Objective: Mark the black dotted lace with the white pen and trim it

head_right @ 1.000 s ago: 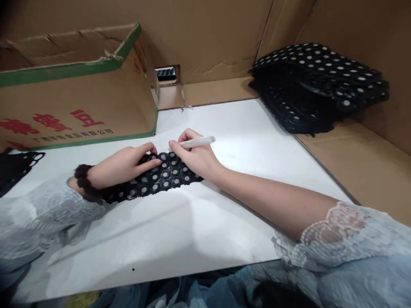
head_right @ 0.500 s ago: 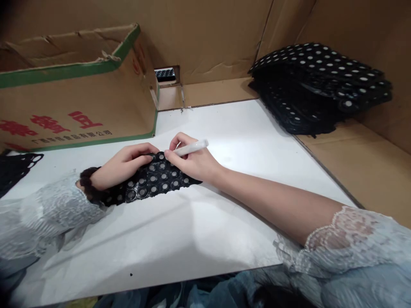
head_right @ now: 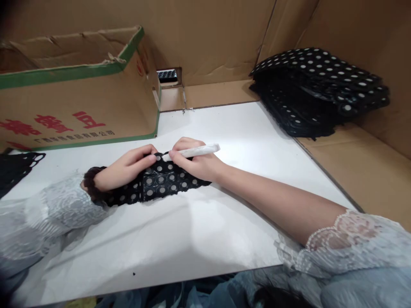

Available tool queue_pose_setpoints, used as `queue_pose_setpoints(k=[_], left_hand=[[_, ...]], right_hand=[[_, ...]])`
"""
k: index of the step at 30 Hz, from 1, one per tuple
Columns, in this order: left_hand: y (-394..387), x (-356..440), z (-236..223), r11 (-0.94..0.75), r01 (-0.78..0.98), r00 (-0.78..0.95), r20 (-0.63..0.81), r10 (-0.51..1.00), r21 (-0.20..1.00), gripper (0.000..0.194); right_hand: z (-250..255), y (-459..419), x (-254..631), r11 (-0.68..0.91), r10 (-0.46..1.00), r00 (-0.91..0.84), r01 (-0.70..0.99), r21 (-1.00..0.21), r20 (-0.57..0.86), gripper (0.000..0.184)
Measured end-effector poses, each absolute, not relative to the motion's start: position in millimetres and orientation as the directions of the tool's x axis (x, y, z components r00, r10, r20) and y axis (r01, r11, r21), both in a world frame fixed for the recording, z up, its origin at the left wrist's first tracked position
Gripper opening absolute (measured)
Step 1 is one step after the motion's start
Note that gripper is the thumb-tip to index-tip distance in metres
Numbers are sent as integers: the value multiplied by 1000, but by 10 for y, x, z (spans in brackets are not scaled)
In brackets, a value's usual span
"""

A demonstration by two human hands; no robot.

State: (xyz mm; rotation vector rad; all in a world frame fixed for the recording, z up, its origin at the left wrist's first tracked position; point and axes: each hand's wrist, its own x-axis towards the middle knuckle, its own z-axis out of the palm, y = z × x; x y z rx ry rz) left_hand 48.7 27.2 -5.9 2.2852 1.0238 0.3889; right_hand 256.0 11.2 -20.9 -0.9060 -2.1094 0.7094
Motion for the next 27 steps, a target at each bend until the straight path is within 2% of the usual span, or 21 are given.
queue_pose_setpoints(k=[5, 11, 16, 21, 27], left_hand=[[269, 524, -56, -590, 603, 685, 31, 728, 536, 25], [304, 513, -45, -545, 573, 695, -10, 719, 612, 25], [344, 468, -46, -482, 547, 681, -28, 732, 685, 15], [391, 437, -30, -411, 494, 704, -76, 706, 766, 9], [396, 427, -35, -423, 484, 737, -95, 670, 766, 10]], right_hand=[[-208, 72, 2535, 580, 806, -429, 431, -692, 408, 27], [-206, 68, 2525, 533, 834, -390, 390, -751, 390, 31], [-203, 59, 2518, 531, 836, -380, 380, -757, 395, 32], [-180, 51, 2497, 582, 805, -418, 425, -693, 421, 32], [-149, 95, 2490, 669, 726, -595, 495, -554, 344, 34]])
